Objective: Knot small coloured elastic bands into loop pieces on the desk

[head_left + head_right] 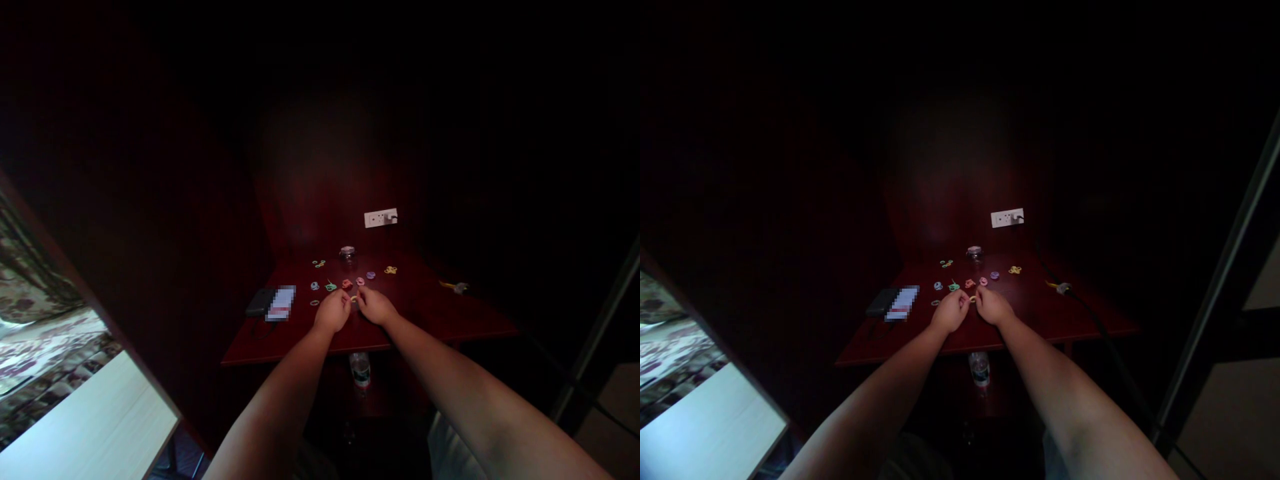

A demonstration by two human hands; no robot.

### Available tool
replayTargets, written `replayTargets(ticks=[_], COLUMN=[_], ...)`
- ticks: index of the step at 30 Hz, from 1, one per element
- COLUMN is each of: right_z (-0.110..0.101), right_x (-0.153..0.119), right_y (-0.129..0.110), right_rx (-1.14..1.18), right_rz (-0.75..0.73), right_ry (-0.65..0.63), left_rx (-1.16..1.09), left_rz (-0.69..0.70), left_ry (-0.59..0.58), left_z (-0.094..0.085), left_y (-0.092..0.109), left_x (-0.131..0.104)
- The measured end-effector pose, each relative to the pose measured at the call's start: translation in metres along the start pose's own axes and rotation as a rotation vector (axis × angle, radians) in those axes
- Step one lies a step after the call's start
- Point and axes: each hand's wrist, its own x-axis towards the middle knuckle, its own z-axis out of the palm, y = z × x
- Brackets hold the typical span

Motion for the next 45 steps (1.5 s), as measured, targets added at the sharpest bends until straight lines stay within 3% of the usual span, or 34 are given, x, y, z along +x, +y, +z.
replayTargets(ticks=[13, 24, 27, 33, 38, 45], right_z=[0.0, 0.011, 0.009, -0.006, -0.013, -0.018], right_x=[0.001, 0.013, 0.027, 0.061, 0.087, 0.105], right_y=[0.003, 0.017, 0.034, 0.093, 0.127, 0.154], right_rx=[0.104, 0.394, 0.401, 0.243, 0.179, 0.198], right_rz=[0.0, -0.06, 0.003, 0.336, 0.426, 0.445], right_ry=[0.026, 0.114, 0.201, 0.404, 0.384, 0.287], left_rx=[0.0, -0.031, -0.067, -0.098, -0.175, -0.199], left_rz=[-0.021, -0.037, -0.021, -0.025, -0.066, -0.074], left_ry=[-0.019, -0.082, -0.127, -0.17, -0.224, -0.27], left_z=[-0.004, -0.005, -0.003, -0.002, -0.001, 0.001], left_y=[0.003, 0.005, 0.004, 0.003, 0.002, 0.0], left_x=[0.0, -0.001, -0.002, -0.001, 0.002, 0.006])
